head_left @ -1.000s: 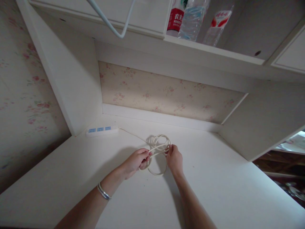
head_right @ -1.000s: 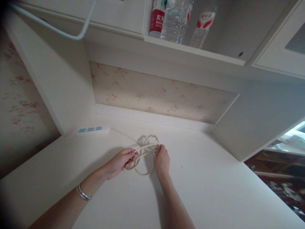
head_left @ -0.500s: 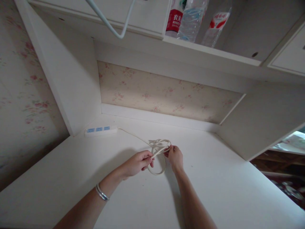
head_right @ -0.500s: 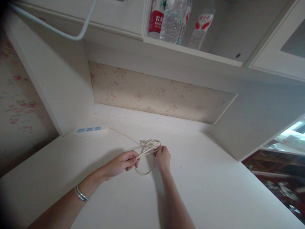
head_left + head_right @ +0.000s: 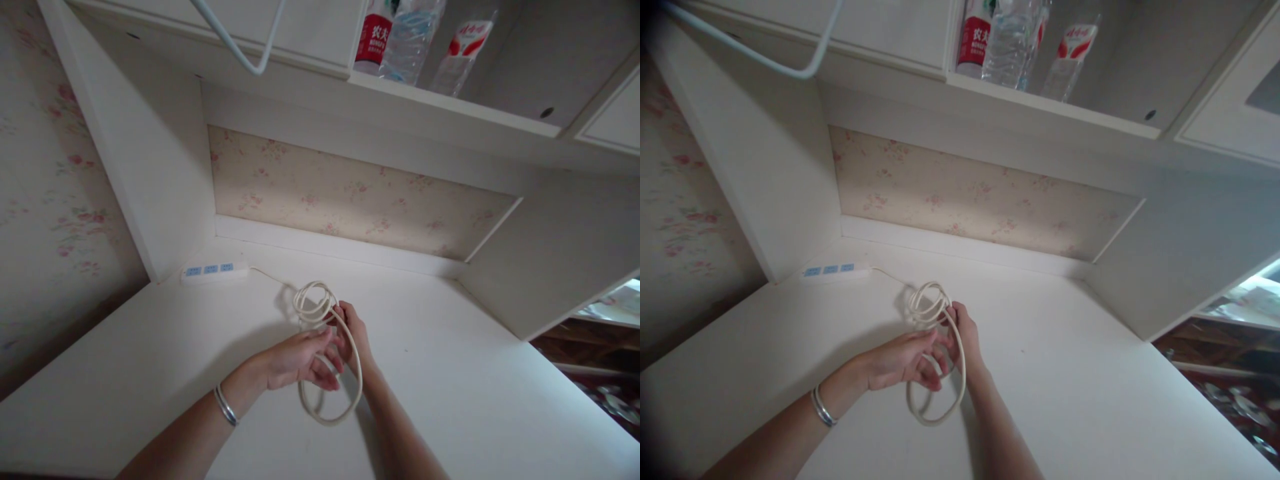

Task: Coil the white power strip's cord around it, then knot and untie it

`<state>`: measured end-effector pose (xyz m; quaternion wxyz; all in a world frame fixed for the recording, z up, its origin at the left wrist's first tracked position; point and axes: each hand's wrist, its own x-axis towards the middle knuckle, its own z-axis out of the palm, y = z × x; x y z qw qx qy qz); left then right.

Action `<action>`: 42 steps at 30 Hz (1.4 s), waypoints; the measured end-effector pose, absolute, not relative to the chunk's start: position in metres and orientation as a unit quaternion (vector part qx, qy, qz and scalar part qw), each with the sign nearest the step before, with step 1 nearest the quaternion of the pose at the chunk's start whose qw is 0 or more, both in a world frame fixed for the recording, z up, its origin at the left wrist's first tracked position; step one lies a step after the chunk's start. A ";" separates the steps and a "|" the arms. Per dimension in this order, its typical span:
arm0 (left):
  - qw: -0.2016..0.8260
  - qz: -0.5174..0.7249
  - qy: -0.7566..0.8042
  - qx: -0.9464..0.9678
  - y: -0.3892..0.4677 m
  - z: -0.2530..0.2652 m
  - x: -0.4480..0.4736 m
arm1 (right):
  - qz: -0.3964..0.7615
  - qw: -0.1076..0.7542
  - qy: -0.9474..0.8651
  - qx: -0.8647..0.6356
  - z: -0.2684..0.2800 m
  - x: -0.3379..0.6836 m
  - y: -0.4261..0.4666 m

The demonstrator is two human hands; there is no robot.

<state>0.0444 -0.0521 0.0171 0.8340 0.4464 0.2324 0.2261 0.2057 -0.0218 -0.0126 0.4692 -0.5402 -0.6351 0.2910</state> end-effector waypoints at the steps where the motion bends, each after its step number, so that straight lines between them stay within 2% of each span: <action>1: 0.832 0.250 0.231 0.438 -0.050 0.016 0.047 | 0.301 0.463 -0.634 -0.542 -0.014 0.203 -0.023; 7: 0.762 0.366 0.317 0.432 -0.044 0.012 0.057 | 0.277 0.433 -0.704 -0.490 -0.020 0.201 -0.026; 13: 0.743 0.409 0.357 0.393 -0.042 0.010 0.061 | 0.232 0.431 -0.741 -0.459 -0.016 0.195 -0.025; 17: 0.740 0.413 0.363 0.388 -0.040 0.008 0.059 | 0.176 0.462 -0.714 -0.496 -0.016 0.192 -0.020; 23: 0.710 0.383 0.362 0.467 -0.040 0.009 0.052 | 0.345 0.488 -0.544 -0.589 -0.029 0.208 -0.008; 27: 0.705 0.395 0.308 0.502 -0.042 0.024 0.035 | 0.410 0.550 -0.458 -0.565 -0.035 0.228 0.001; 30: 0.703 0.473 0.263 0.462 -0.038 0.035 0.020 | 0.438 0.610 -0.369 -0.548 -0.037 0.243 0.007; 36: 0.656 0.607 0.271 0.358 -0.020 0.033 0.004 | 0.415 0.721 -0.258 -0.492 -0.043 0.265 0.020; 39: 0.601 0.582 0.346 0.425 -0.014 0.026 0.001 | 0.393 0.750 -0.236 -0.478 -0.046 0.269 0.024; 42: 0.563 0.483 0.386 0.548 -0.015 0.023 0.001 | 0.387 0.762 -0.225 -0.467 -0.046 0.268 0.025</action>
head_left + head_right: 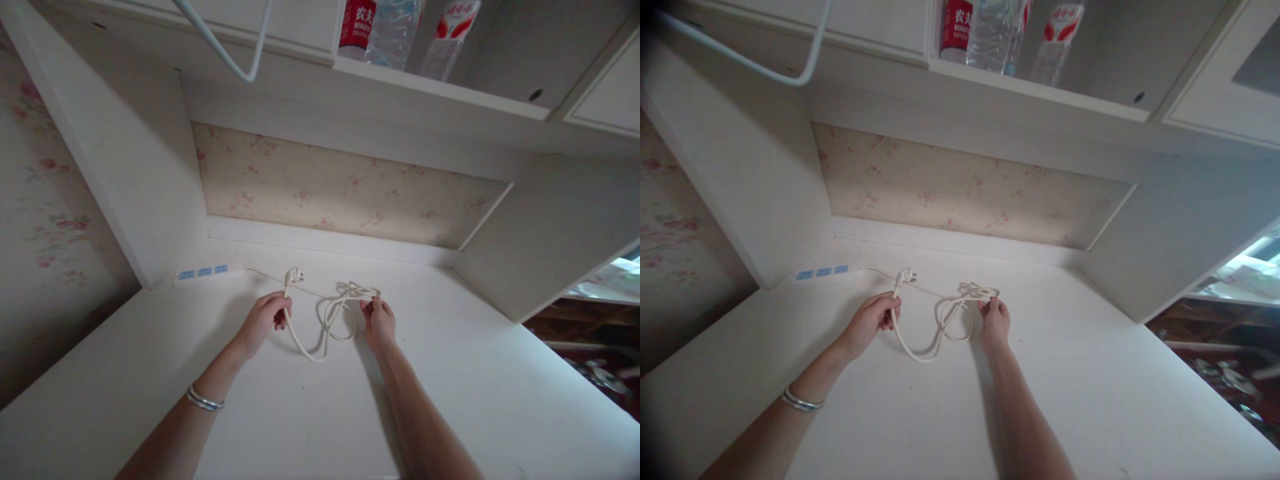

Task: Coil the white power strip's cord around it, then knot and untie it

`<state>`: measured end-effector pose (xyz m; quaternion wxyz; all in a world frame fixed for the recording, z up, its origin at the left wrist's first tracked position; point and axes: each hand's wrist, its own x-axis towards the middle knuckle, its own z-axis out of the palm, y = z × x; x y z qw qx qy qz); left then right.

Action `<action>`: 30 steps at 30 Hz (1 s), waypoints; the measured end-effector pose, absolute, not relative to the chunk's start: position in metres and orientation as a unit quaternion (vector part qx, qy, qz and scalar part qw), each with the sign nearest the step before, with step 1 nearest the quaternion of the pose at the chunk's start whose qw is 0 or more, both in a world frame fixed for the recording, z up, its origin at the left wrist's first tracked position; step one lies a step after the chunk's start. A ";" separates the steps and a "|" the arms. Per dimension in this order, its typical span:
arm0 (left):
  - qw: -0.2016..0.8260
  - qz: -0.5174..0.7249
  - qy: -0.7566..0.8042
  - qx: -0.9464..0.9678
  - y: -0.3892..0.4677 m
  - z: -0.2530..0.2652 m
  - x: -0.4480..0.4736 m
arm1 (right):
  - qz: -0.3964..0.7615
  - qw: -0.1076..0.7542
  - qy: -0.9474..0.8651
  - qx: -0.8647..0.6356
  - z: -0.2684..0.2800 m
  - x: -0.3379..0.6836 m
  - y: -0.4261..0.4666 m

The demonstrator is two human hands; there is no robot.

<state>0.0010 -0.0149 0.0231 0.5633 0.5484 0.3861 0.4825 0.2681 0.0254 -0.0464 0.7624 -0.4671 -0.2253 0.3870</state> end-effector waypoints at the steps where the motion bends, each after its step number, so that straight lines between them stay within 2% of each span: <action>1: 0.555 0.448 0.384 0.586 -0.017 0.024 0.002 | 0.389 0.765 -0.224 -0.461 -0.046 0.267 0.025; 5: 0.483 0.340 0.371 0.716 -0.034 0.029 0.013 | 0.400 0.775 -0.238 -0.427 -0.042 0.263 0.023; 10: 0.385 0.291 0.367 0.795 -0.049 0.028 0.028 | 0.426 0.764 -0.282 -0.393 -0.029 0.257 0.014; 20: 0.384 0.358 0.421 0.740 -0.039 0.001 0.052 | 0.524 0.719 -0.318 -0.327 0.000 0.257 -0.005; 25: 0.422 0.378 0.438 0.698 -0.033 -0.008 0.057 | 0.578 0.676 -0.341 -0.305 0.004 0.246 -0.014; 30: 0.374 0.425 0.479 0.670 -0.028 -0.013 0.055 | 0.611 0.649 -0.327 -0.313 0.010 0.242 -0.021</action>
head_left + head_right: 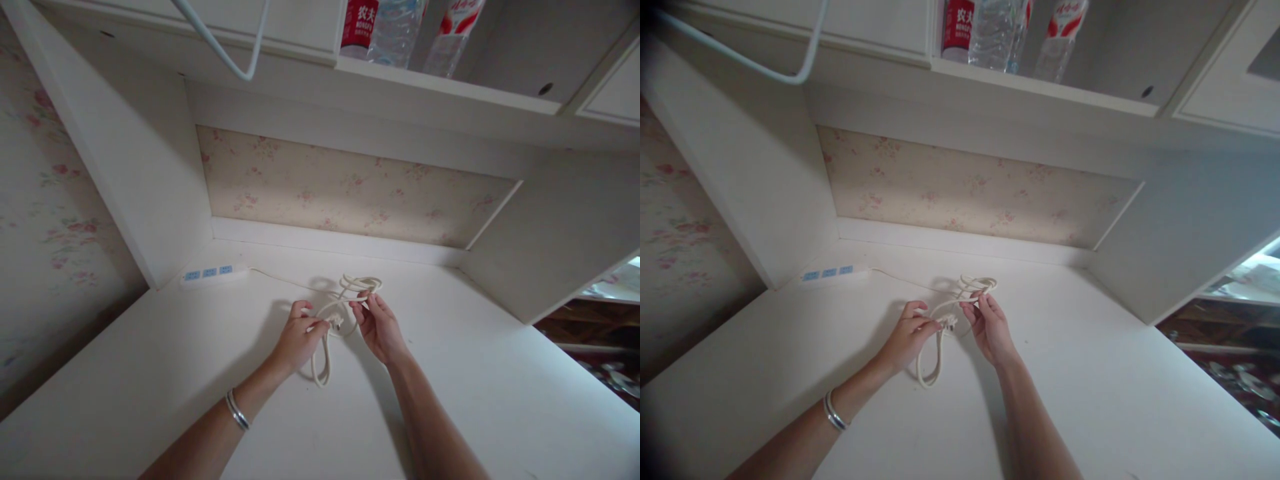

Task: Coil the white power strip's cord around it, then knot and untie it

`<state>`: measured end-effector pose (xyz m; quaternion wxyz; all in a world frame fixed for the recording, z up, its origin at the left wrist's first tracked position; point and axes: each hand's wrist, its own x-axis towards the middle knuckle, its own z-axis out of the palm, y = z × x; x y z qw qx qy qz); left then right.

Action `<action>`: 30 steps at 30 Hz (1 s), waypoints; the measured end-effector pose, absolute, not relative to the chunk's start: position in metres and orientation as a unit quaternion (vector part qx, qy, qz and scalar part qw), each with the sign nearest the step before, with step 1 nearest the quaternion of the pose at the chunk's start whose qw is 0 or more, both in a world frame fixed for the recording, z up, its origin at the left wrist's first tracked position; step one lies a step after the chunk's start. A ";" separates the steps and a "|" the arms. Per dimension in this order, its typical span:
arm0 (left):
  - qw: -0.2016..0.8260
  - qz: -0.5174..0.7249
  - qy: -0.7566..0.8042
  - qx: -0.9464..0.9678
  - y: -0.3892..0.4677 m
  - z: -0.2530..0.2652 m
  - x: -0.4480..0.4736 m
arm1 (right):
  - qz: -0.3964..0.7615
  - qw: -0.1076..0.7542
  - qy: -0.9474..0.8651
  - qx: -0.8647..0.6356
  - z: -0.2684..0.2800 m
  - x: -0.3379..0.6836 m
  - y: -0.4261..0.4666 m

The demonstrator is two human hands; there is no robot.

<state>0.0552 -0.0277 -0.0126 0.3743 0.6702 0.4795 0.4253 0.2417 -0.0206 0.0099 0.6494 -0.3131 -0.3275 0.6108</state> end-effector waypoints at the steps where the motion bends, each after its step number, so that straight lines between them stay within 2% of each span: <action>1: 0.367 0.430 0.482 0.669 -0.027 -0.013 0.055 | 0.621 0.641 -0.327 -0.313 0.011 0.242 -0.022; 6: 0.354 0.429 0.461 0.692 -0.031 -0.006 0.054 | 0.662 0.605 -0.331 -0.293 0.014 0.243 -0.026; 18: 0.272 0.442 0.450 0.727 -0.039 -0.002 0.053 | 0.648 0.605 -0.337 -0.316 0.008 0.243 -0.020; 22: 0.277 0.450 0.455 0.717 -0.042 -0.004 0.056 | 0.627 0.607 -0.345 -0.346 0.005 0.243 -0.018; 26: 0.355 0.428 0.463 0.691 -0.049 -0.003 0.057 | 0.616 0.616 -0.338 -0.356 0.004 0.240 -0.018; 30: 0.527 0.404 0.367 0.651 -0.052 -0.001 0.058 | 0.632 0.608 -0.327 -0.351 0.006 0.240 -0.018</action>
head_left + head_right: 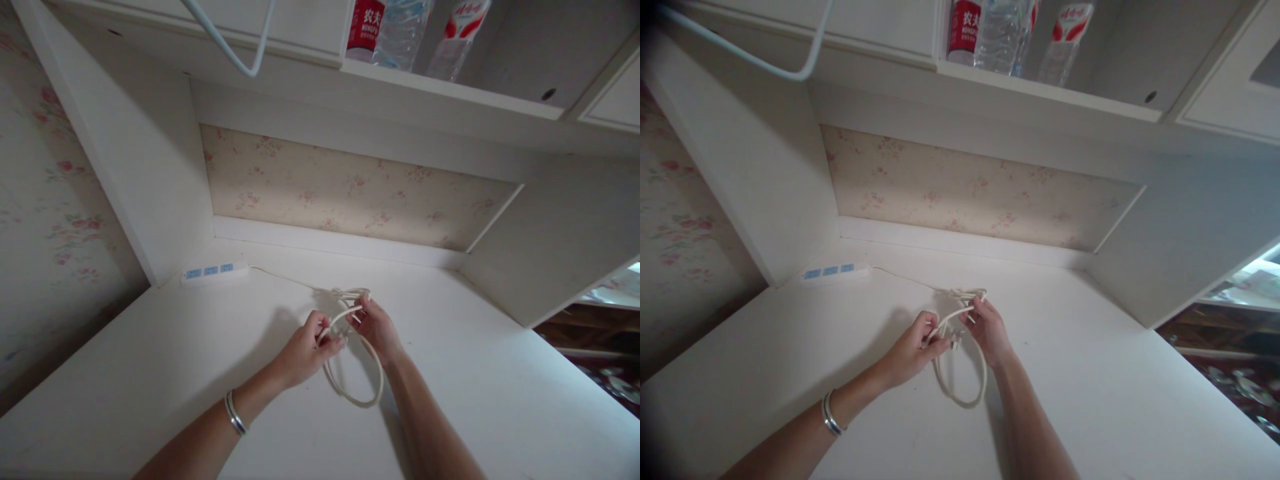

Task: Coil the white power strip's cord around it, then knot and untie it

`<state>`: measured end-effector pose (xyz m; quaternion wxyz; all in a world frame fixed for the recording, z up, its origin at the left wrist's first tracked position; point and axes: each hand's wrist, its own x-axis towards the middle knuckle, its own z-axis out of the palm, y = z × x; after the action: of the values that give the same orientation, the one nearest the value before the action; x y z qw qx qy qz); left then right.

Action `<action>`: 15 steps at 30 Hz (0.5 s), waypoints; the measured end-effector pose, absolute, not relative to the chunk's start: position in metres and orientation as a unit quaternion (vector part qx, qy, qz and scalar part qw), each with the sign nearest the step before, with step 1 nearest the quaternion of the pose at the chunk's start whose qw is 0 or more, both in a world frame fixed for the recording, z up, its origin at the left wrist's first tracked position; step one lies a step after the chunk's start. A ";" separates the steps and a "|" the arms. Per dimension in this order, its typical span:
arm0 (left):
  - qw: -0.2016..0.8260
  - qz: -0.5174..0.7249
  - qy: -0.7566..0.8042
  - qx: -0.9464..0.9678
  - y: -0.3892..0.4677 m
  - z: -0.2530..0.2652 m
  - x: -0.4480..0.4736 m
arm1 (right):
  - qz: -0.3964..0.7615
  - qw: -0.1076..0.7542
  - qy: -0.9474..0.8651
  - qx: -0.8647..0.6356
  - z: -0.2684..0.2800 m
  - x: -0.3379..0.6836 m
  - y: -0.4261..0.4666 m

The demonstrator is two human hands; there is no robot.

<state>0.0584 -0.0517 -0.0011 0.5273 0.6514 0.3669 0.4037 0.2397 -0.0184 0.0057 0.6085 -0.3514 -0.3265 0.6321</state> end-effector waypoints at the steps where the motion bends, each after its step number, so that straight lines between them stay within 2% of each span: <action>1: 0.566 0.402 0.342 0.633 -0.051 -0.001 0.059 | 0.639 0.606 -0.320 -0.349 0.006 0.241 -0.019; 6: 0.675 0.401 0.362 0.502 -0.042 -0.011 0.064 | 0.648 0.602 -0.329 -0.332 0.011 0.246 -0.021; 10: 0.668 0.359 0.428 0.491 -0.037 -0.020 0.065 | 0.667 0.585 -0.348 -0.304 0.013 0.243 -0.025; 15: 0.625 0.336 0.416 0.568 -0.036 -0.022 0.068 | 0.688 0.573 -0.356 -0.267 0.012 0.237 -0.027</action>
<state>0.0675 -0.0359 -0.0219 0.6255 0.5682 0.4163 0.3356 0.2371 -0.0273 0.0116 0.5728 -0.2672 -0.3559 0.6884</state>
